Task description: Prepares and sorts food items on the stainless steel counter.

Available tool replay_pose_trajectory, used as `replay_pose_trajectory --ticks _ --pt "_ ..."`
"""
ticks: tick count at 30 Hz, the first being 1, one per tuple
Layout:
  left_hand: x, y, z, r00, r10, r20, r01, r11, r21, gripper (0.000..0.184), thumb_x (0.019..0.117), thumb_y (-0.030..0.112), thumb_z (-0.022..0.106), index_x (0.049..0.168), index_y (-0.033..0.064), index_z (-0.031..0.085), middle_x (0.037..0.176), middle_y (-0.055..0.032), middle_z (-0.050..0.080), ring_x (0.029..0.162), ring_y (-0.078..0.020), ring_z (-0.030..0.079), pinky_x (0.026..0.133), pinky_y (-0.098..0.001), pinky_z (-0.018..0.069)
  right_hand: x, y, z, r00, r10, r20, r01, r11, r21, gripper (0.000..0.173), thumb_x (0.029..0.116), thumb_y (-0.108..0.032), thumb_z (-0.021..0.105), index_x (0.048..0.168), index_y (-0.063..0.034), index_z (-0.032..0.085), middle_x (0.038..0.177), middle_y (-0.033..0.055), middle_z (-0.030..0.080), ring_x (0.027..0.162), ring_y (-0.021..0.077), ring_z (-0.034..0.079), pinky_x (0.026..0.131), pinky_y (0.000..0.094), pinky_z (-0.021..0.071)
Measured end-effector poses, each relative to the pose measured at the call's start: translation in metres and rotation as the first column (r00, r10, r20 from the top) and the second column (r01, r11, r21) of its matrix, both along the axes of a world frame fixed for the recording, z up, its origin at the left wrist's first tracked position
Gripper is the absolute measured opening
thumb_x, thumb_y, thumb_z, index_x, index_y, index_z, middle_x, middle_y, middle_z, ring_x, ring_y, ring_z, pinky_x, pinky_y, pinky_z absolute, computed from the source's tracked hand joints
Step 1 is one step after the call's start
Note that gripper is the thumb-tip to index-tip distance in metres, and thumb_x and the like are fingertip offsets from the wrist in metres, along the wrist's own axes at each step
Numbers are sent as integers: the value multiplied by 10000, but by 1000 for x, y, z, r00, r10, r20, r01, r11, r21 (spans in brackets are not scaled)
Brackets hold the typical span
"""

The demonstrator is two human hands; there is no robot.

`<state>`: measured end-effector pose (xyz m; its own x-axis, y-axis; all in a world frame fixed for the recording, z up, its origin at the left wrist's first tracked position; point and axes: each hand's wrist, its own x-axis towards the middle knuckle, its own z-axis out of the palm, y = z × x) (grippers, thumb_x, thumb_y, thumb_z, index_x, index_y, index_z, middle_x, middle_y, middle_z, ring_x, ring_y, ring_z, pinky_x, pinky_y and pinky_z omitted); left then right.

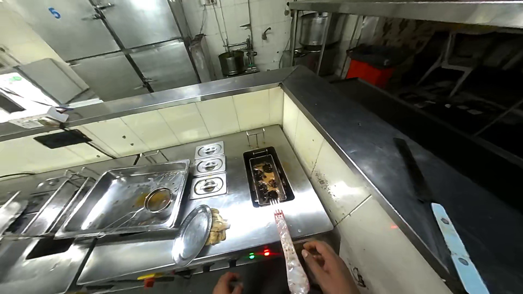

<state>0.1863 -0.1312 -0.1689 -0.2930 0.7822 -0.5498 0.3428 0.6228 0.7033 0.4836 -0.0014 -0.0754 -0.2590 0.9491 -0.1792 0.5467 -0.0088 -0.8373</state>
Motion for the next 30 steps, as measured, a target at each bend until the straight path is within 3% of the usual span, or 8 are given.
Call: replay_pose_trajectory --ticks 5,9,11,14,19,23,26,30 --pt "-12 15 27 920 61 -388 42 967 253 311 931 205 673 1211 77 712 1224 -147 674 981 -260 704 876 -459 602 3 -13 9 998 62 -31 -59 995 80 297 1004 -244 653 1167 -1 702 1150 177 687 939 247 718 825 416 624" --pt "-37 26 36 860 157 -486 -1 952 306 301 932 207 636 1196 91 718 1224 -122 670 897 -213 701 815 -407 607 2 -18 11 993 88 -75 -79 990 116 278 1012 -215 644 1151 18 704 1111 191 696 900 235 718 801 391 624" --pt "-44 25 39 880 211 -426 -77 947 311 293 950 224 633 1197 89 713 1192 -107 678 862 -190 697 800 -388 605 -1 -17 8 989 108 -100 -96 988 117 277 1011 -217 644 1145 18 704 1083 188 702 868 227 721 784 385 627" --pt "-46 14 37 903 388 -183 -311 886 344 252 972 245 655 1144 69 707 1071 -69 721 809 -169 693 771 -391 601 -13 -10 2 969 176 -176 -159 982 103 275 1011 -202 639 1146 32 692 1046 183 706 833 220 714 766 390 623" --pt "-52 -15 30 726 688 9 -665 699 265 264 1020 278 632 1079 30 702 935 -125 711 734 -233 669 661 -441 566 -51 -1 1 924 325 -202 -316 946 77 248 1017 -201 627 1146 -2 697 1031 137 718 858 201 715 785 383 620" --pt "-67 -35 28 646 758 93 -761 628 163 309 1055 299 584 1110 9 675 950 -156 713 707 -252 664 612 -427 552 -95 8 -4 874 481 -68 -480 877 39 314 1015 -293 621 1198 -51 702 1079 120 717 913 222 709 835 433 600" --pt "-87 -36 32 593 789 162 -802 596 30 416 1070 398 545 1159 4 642 990 -169 692 757 -264 655 635 -430 540 -132 10 -15 813 583 6 -583 813 15 349 1013 -338 612 1222 -73 698 1091 120 709 921 241 700 843 453 587" --pt "-119 -26 23 646 728 229 -724 680 -118 563 1065 538 473 1124 22 691 944 -111 719 729 -209 649 633 -387 523 -173 8 -31 760 644 93 -644 764 -29 368 1012 -368 601 1234 -93 702 1114 114 721 972 249 709 886 475 580"
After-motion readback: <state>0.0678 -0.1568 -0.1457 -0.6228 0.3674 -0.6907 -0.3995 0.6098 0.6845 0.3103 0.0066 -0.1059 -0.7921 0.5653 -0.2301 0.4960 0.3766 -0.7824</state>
